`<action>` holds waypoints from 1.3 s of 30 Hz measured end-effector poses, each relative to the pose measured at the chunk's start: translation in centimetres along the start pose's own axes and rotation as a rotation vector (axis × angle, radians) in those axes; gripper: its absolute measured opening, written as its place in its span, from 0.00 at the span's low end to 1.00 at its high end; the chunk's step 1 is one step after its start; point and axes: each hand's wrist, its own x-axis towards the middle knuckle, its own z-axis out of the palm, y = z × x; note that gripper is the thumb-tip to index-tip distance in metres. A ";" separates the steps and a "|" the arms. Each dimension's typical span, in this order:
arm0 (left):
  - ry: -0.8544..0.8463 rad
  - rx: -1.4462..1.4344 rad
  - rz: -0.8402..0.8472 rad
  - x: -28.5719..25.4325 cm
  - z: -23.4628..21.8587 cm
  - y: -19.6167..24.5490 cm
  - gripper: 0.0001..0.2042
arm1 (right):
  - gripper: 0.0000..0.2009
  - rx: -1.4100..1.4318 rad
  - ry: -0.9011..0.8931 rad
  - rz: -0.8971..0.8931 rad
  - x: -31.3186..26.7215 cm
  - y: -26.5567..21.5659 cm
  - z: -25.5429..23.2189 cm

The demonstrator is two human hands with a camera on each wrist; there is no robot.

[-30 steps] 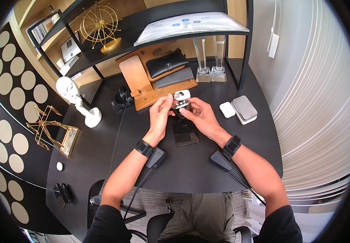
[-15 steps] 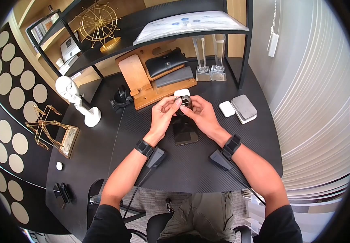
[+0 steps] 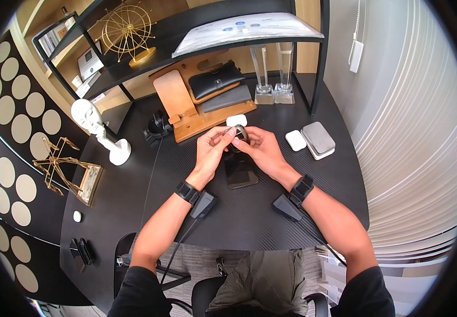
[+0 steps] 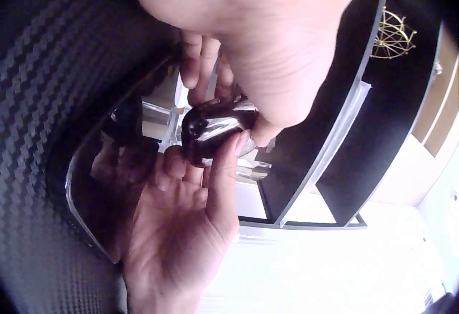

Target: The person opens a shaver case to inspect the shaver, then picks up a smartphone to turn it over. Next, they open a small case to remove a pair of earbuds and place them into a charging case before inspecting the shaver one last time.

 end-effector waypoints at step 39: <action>0.038 -0.087 0.015 0.3 -0.2 -0.4 0.17 | 0.14 -0.001 -0.004 -0.004 0.0 0.3 -0.1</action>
